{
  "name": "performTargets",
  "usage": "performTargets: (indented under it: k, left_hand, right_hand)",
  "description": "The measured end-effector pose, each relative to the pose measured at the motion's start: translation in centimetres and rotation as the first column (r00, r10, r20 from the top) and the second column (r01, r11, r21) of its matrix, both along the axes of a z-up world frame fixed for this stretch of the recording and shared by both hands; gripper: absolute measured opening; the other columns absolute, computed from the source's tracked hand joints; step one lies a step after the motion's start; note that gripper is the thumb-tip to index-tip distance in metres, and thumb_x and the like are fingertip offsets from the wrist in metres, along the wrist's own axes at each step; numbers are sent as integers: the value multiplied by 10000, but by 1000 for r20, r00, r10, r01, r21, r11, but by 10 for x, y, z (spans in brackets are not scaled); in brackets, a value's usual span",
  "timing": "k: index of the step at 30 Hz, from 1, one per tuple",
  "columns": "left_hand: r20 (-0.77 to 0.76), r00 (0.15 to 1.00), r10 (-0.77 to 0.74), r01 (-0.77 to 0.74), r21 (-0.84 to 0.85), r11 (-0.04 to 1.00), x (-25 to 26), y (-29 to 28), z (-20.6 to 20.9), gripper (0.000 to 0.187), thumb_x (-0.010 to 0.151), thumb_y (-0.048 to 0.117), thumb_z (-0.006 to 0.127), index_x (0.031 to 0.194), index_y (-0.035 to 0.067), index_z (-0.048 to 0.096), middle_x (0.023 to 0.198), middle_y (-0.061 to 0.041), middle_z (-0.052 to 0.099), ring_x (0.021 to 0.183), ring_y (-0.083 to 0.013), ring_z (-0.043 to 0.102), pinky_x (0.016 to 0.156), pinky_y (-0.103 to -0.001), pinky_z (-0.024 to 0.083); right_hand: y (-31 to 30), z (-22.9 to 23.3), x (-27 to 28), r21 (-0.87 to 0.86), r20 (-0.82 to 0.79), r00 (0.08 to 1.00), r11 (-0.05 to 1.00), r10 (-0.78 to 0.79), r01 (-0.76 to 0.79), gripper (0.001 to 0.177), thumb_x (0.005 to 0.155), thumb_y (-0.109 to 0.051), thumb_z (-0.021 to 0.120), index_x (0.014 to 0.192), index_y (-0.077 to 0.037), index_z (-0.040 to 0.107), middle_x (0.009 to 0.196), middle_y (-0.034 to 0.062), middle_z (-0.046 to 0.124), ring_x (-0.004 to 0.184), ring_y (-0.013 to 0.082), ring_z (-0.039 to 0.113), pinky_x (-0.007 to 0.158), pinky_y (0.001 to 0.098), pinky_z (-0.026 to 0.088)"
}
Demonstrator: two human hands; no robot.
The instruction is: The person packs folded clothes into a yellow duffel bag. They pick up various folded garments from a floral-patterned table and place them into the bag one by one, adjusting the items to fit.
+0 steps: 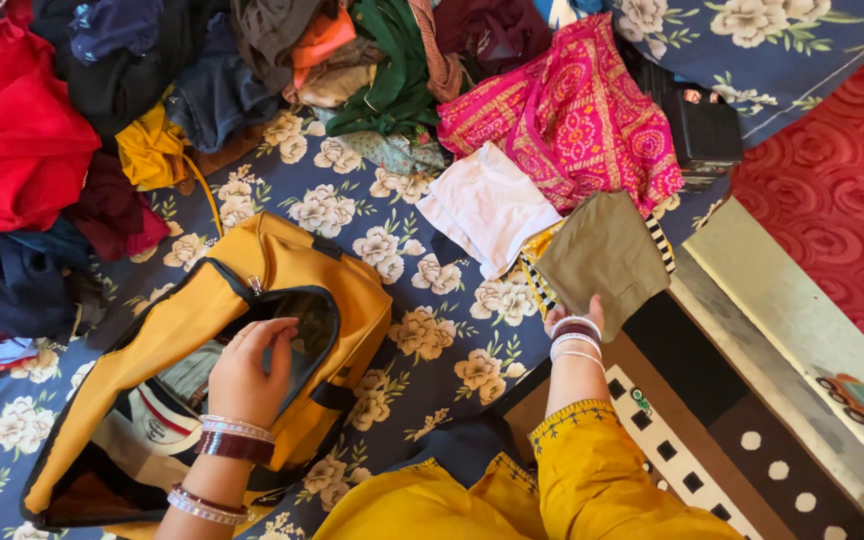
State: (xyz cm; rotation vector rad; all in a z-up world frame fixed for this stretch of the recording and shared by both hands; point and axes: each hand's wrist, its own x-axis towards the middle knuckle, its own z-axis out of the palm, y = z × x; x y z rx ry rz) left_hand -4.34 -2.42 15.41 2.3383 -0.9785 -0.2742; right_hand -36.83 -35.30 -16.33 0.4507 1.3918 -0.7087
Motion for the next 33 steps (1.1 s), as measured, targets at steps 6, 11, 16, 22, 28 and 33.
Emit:
performTargets:
  k: [6, 11, 16, 22, 28, 33]
  left_hand:
    - [21, 1000, 18, -18, 14, 1000, 3, 15, 2, 150, 954, 144, 642, 1068, 124, 737, 1009, -61, 750, 922, -273, 712, 757, -367, 558]
    - [16, 999, 37, -37, 6, 999, 10, 23, 6, 151, 955, 150, 644, 1073, 130, 736, 1000, -49, 752, 928, -260, 717, 772, -365, 554]
    - [12, 999, 35, -35, -11, 999, 14, 36, 5, 156, 944, 142, 648, 1072, 129, 736, 1010, -49, 753, 921, -260, 709, 753, -366, 554]
    - [131, 990, 45, -35, -78, 996, 27, 68, -13, 125, 952, 123, 666, 1045, 155, 743, 1094, -67, 728, 998, -298, 691, 833, -399, 547]
    - [377, 921, -101, -147, 576, 804, 64, 139, -53, 202, 771, 221, 695, 951, 268, 775, 1595, -55, 386, 1423, -280, 416, 1150, -556, 351]
    - [536, 826, -176, -208, 579, 788, 124, 201, -71, 477, 878, 159, 584, 1336, 289, 601, 1678, -58, 269, 1455, -301, 410, 1113, -539, 403]
  right_hand:
    - [0, 10, 3, -194, -44, 998, 980, -47, 38, 797, 789, -745, 783, 1157, -83, 535, 1010, 105, 573, 880, 257, 536, 768, 397, 443]
    - [-23, 21, -2, -444, -76, 996, 896, -49, 10, 771, 753, -575, 731, 1313, -59, 607, 1302, 149, 665, 1130, 327, 626, 995, 487, 474]
    - [-46, 33, -18, -343, -22, 991, 932, -130, 115, 632, 779, -477, 740, 1307, -188, 547, 1228, 72, 612, 1031, 270, 579, 932, 494, 517]
    - [-67, 62, -28, -326, -164, 986, 942, 29, -82, 585, 759, -478, 764, 1223, -211, 528, 1055, 68, 491, 852, 236, 478, 671, 425, 439]
    - [-38, 142, 3, -638, -298, 950, 720, 96, -273, 329, 762, -276, 776, 1063, -191, 674, 1095, 24, 659, 909, 208, 583, 756, 407, 488]
    - [36, 245, 65, -776, -145, 932, 547, 332, -315, 369, 822, -108, 711, 1182, -157, 644, 1228, 29, 672, 1144, 222, 651, 989, 461, 535]
